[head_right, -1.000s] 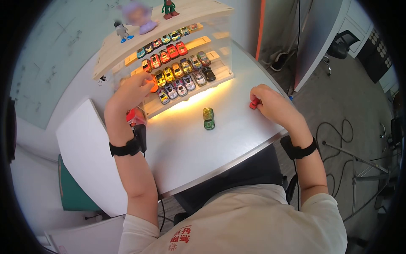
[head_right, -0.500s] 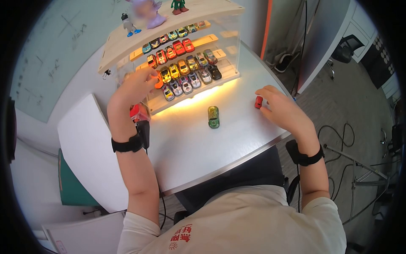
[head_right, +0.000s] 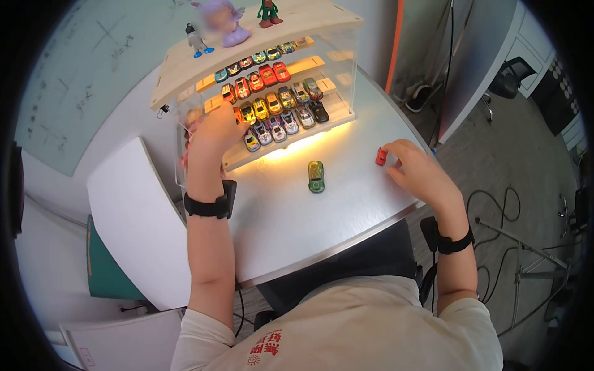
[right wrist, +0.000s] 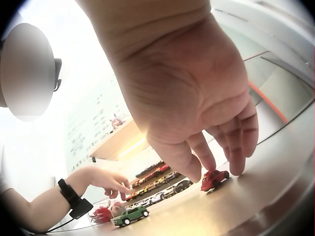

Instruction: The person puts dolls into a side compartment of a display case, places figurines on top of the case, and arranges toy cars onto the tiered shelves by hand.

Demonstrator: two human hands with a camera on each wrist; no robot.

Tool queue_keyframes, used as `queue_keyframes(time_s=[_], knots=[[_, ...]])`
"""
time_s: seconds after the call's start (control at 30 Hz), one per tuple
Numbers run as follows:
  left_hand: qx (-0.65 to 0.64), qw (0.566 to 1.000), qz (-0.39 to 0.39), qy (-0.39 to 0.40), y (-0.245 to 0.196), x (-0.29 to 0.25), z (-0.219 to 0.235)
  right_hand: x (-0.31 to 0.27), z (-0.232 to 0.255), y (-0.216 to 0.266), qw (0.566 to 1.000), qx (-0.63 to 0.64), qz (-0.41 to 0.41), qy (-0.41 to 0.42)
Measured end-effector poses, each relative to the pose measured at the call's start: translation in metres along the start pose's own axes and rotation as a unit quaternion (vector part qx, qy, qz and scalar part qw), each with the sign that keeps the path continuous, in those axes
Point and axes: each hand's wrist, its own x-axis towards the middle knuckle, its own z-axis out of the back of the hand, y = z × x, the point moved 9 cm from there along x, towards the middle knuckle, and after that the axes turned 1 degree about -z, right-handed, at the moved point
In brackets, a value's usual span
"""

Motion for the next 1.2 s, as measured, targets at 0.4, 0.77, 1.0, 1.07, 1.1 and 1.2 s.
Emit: queue_keyframes(time_s=[0.4,0.77,1.0,1.07,1.1,1.2], knots=[[0.018,0.996,-0.044,-0.07,-0.002,0.004,-0.006,0.001,-0.003,-0.009,1.0,-0.011,-0.009,0.006],[-0.01,0.999,-0.012,-0.047,0.006,0.013,-0.019,0.002,-0.001,-0.001,1.0,0.001,-0.011,0.001],[0.002,0.999,-0.006,-0.052,0.006,0.014,-0.017,0.008,-0.001,0.004,0.999,-0.017,0.039,-0.01],[0.005,0.999,-0.009,-0.05,0.004,0.012,-0.015,0.016,0.001,0.015,0.996,-0.029,0.082,-0.019],[0.008,0.999,-0.011,-0.048,0.002,0.01,-0.014,0.022,0.002,0.017,0.996,-0.029,0.082,-0.02],[0.039,0.991,-0.054,-0.114,-0.005,0.001,-0.005,0.046,0.004,0.035,0.993,-0.012,0.118,0.0]])
